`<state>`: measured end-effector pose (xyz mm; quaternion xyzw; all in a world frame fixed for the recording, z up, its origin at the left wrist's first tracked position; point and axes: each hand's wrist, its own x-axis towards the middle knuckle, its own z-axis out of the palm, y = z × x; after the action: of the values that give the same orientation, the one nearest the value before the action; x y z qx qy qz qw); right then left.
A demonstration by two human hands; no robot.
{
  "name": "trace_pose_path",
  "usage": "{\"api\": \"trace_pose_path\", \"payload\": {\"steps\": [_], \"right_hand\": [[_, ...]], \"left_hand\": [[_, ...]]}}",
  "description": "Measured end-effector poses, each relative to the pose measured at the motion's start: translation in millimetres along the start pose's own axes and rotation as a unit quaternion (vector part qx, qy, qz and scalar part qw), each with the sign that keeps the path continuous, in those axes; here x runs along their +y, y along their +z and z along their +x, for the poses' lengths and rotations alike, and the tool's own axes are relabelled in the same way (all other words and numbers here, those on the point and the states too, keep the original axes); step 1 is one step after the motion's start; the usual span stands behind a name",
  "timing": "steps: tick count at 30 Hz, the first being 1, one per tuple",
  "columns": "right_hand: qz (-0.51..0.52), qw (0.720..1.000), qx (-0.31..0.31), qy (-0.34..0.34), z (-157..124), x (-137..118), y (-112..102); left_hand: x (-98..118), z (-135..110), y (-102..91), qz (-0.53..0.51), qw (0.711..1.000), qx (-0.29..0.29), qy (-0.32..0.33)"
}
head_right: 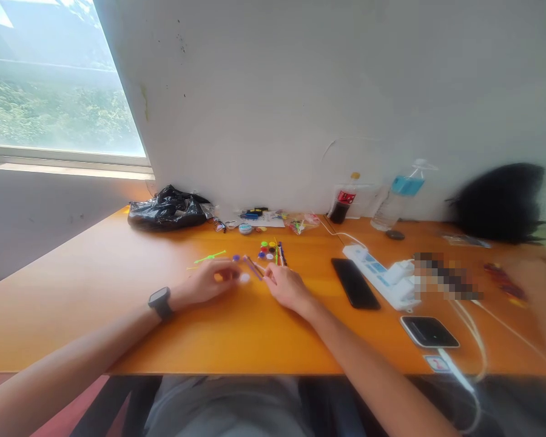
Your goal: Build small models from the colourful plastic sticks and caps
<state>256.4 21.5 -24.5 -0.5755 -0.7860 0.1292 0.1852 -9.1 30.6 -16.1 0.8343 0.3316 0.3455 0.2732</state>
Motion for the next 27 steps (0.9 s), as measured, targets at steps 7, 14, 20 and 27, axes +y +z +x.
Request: {"api": "trace_pose_path", "payload": {"steps": [7, 14, 20, 27], "right_hand": [[0.002, 1.0, 0.004, -0.016, 0, 6, 2], [-0.016, 0.999, 0.009, -0.042, -1, 4, 4], [-0.004, 0.996, 0.051, -0.074, -2, 1, 2], [-0.055, 0.984, 0.102, -0.133, -5, -8, 7]], "left_hand": [[0, -1, 0.6, 0.005, 1.0, 0.006, -0.002], [-2, 0, 1.5, -0.001, 1.0, 0.009, -0.004], [2, 0, 3.0, -0.079, 0.996, 0.008, -0.042], [9, 2, 3.2, -0.221, 0.97, -0.012, -0.106]]}}
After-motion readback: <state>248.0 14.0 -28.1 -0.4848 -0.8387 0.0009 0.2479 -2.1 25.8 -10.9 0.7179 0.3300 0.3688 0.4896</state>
